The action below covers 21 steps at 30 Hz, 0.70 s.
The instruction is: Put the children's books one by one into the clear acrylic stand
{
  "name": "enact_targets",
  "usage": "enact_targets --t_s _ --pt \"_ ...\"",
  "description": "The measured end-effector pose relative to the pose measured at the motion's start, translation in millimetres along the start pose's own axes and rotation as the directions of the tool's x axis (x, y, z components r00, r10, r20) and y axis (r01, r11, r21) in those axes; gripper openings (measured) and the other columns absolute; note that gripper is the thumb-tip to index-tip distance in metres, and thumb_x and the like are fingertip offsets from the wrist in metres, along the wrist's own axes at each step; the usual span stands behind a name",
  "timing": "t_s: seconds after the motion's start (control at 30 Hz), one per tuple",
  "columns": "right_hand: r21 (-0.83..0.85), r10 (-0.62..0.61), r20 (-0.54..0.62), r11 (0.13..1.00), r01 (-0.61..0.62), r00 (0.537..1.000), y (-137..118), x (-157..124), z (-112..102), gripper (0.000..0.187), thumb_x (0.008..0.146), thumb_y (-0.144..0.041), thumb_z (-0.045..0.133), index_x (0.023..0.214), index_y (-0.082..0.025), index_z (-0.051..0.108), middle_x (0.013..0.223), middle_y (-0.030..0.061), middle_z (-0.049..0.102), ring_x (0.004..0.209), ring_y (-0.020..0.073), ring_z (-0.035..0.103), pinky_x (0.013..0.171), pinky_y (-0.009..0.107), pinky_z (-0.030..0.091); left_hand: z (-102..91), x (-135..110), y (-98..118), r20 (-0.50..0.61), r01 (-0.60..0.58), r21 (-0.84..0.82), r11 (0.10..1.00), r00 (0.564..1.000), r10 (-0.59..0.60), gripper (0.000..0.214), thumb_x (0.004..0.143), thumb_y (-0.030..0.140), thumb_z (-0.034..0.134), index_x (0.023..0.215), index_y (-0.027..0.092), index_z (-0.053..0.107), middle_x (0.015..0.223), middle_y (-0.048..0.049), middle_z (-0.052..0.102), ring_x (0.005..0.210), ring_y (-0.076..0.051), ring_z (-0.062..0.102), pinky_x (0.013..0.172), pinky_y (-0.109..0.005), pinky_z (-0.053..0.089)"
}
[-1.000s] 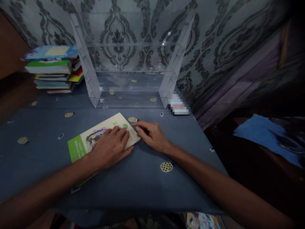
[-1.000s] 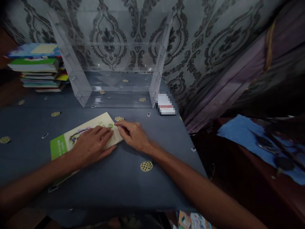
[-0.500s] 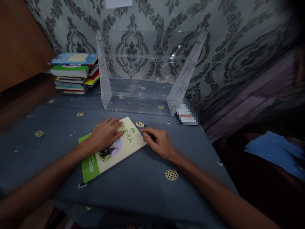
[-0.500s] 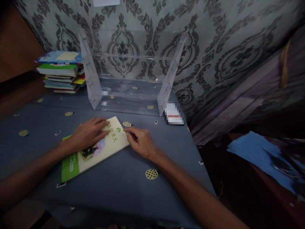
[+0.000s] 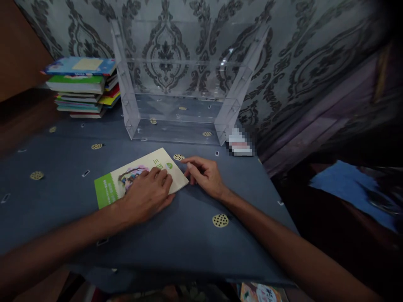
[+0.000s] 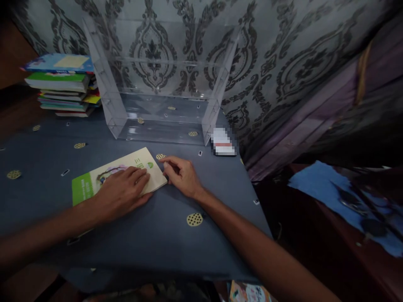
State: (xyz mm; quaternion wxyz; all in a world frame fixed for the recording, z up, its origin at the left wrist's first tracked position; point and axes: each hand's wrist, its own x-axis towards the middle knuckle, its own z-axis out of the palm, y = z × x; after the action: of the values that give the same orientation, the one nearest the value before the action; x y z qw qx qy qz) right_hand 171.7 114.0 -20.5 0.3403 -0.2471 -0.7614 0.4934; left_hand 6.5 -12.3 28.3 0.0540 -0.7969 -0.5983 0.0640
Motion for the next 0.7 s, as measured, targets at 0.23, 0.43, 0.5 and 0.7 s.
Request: enact_targets --t_s 0.23,0.43,0.5,0.7 --pt "-0.056 -0.022 -0.028 0.998 0.020 0.999 -3.1 0.1 -0.8 0.027 0.094 -0.032 0.052 0.105 -0.017 0.073 0.067 -0.0007 0.068 0.045 0.0074 0.049 0.046 0.021 0.042 -1.9 3.1 3.1 -0.003 -0.013 0.057 0.998 1.000 0.013 0.026 0.099 0.029 0.053 0.106 0.008 0.067 0.111 -0.0183 0.070 0.100 -0.033 0.068 0.073 -0.042 0.059" --pt "-0.086 -0.036 -0.058 0.996 0.031 0.998 -4.9 -0.8 -1.5 0.027 0.095 -0.031 0.052 0.106 -0.018 0.072 0.068 0.0002 0.070 0.048 0.0087 0.051 0.047 0.021 0.042 -1.5 2.7 -0.5 -0.065 -0.034 0.039 0.999 0.997 0.037 0.025 0.099 0.030 0.052 0.099 0.011 0.068 0.102 -0.0146 0.072 0.095 -0.031 0.070 0.069 -0.041 0.060" --pt "-0.077 -0.044 -0.063 0.996 0.039 0.997 -5.6 -0.8 -1.7 0.028 0.095 -0.032 0.052 0.106 -0.017 0.072 0.069 0.0007 0.071 0.049 0.0089 0.053 0.048 0.022 0.043 -2.5 3.0 -1.7 -0.074 -0.038 0.038 0.999 0.996 0.041 0.024 0.099 0.029 0.051 0.098 0.012 0.068 0.101 -0.0141 0.073 0.095 -0.030 0.070 0.070 -0.040 0.060" --pt "-0.068 -0.081 -0.099 0.995 0.075 0.992 -7.6 -1.5 -1.9 0.029 0.095 -0.034 0.051 0.103 -0.017 0.073 0.070 0.0007 0.068 0.052 0.0099 0.055 0.050 0.023 0.044 -4.0 4.5 -3.4 -0.096 -0.027 0.024 0.999 0.995 0.030 0.028 0.100 0.024 0.045 0.094 0.013 0.070 0.098 -0.0127 0.076 0.089 -0.028 0.072 0.069 -0.039 0.060"
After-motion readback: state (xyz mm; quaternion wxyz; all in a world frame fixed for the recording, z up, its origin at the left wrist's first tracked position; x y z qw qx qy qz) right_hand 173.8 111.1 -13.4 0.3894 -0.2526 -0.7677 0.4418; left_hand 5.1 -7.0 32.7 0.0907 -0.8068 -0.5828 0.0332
